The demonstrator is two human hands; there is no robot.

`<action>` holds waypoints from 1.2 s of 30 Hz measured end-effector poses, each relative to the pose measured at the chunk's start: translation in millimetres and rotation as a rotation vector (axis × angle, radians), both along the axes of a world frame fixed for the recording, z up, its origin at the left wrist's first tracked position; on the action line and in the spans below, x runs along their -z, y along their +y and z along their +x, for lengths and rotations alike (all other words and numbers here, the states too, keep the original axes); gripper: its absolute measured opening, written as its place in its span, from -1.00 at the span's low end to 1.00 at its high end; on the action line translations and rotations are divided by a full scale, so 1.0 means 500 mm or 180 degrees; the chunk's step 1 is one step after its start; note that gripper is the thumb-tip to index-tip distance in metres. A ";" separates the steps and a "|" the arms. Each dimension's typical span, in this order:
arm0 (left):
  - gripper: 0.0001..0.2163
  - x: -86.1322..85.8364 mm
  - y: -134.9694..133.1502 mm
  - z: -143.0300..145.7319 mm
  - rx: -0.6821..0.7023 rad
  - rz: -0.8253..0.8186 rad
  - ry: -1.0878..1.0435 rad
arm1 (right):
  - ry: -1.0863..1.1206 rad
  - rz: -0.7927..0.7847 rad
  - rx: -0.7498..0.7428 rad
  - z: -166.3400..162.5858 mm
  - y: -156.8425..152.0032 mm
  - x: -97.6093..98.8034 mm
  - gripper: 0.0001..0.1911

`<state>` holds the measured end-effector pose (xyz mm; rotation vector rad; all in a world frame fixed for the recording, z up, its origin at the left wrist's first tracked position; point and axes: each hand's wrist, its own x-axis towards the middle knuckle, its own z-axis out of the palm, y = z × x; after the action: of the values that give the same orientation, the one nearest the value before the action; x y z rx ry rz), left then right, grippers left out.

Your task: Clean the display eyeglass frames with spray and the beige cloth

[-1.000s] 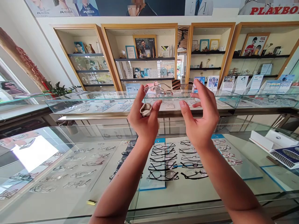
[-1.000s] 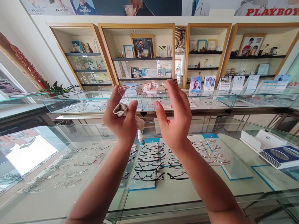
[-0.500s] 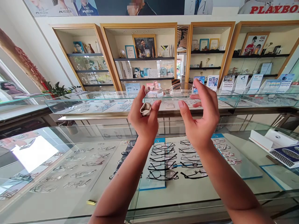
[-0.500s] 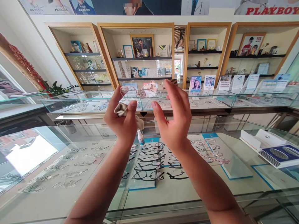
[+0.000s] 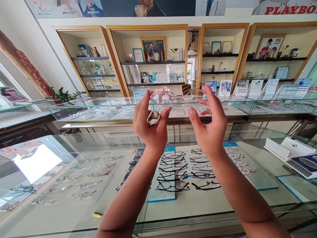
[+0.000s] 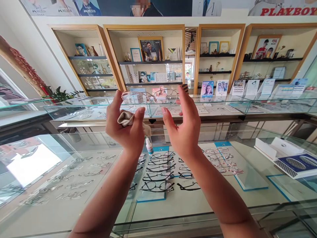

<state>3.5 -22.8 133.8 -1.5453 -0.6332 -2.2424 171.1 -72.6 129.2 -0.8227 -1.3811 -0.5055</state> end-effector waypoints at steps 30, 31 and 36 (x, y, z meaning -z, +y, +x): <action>-0.40 0.003 0.010 -0.007 0.0412 -0.0318 0.0013 | -0.0221 0.0195 -0.0333 -0.001 -0.003 0.002 -0.25; -0.41 0.002 0.011 -0.007 0.0418 -0.0310 -0.0012 | -0.0232 0.0212 -0.0328 -0.002 -0.004 0.002 -0.26; -0.45 -0.001 0.010 -0.006 0.0658 -0.0230 -0.0059 | -0.0269 0.0247 -0.0350 -0.006 -0.009 -0.002 -0.29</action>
<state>0.4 -17.7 134.2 -1.6967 -0.5895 -2.4104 168.0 -77.0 130.1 -0.6649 -1.4667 -0.5101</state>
